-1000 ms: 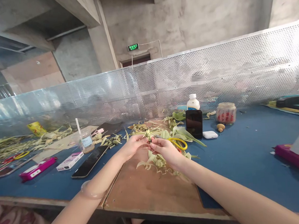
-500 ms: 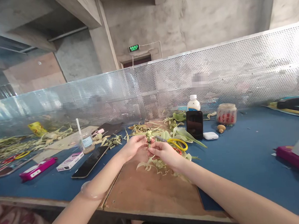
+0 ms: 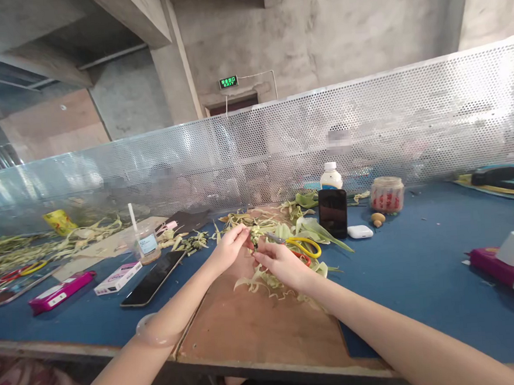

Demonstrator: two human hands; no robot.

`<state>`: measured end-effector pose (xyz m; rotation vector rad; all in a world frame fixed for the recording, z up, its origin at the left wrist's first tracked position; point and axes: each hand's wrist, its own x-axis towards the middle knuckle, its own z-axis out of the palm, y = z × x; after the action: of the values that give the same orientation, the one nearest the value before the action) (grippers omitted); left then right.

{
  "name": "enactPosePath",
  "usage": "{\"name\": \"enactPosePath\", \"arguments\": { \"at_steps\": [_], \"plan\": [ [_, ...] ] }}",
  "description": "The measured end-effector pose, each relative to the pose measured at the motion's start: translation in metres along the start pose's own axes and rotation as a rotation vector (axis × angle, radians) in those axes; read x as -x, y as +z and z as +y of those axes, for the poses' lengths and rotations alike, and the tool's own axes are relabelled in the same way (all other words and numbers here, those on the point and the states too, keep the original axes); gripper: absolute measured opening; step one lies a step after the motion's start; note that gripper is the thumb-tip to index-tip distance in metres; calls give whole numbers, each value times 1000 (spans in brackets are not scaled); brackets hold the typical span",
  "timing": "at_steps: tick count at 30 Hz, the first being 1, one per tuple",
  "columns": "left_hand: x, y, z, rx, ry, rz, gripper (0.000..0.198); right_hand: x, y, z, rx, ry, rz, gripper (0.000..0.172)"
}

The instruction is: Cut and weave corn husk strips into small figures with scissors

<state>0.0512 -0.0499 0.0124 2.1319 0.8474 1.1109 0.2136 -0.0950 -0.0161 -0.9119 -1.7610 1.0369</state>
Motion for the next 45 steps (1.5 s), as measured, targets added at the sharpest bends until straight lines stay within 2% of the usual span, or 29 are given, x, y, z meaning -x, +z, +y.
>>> {"name": "enactPosePath", "arguments": {
  "at_steps": [4, 7, 10, 14, 17, 21, 26, 30, 32, 35, 38, 41, 45],
  "plan": [
    [0, 0, -2, -105, 30, -2, 35, 2, -5, -9, 24, 29, 147, 36],
    [1, 0, -1, -216, 30, -10, 37, 2, -10, -11, 103, -22, 224, 37],
    [3, 0, 1, -257, 42, -45, 37, 2, -13, -9, 172, -84, 207, 34],
    [4, 0, 3, -289, 60, -78, 38, -1, -15, -4, 126, -90, 152, 30],
    [2, 0, 1, -317, 41, -58, 36, -3, -16, -4, 25, -77, 159, 28],
    [0, 2, -3, -320, 46, -29, 35, -6, -19, -8, -36, -140, 177, 31],
    [-1, 4, -7, -273, 81, -3, 35, -7, -24, -10, 89, -206, 191, 31],
    [0, 2, -6, -199, 71, -43, 36, -7, -28, -4, 354, -366, 272, 27],
    [1, 0, -4, -174, 53, -42, 37, -6, -30, -2, 430, -395, 312, 27],
    [2, -1, -1, -88, -7, -52, 36, -5, -31, 0, 435, -357, 344, 26],
    [4, 2, 1, 55, -77, -168, 38, -5, -29, 0, 408, -311, 349, 26],
    [4, 5, 1, 137, -59, -247, 33, -5, -26, 1, 393, -292, 331, 28],
    [4, 4, -1, 136, -39, -251, 27, -6, -25, 0, 280, -196, 318, 35]
  ]
}}
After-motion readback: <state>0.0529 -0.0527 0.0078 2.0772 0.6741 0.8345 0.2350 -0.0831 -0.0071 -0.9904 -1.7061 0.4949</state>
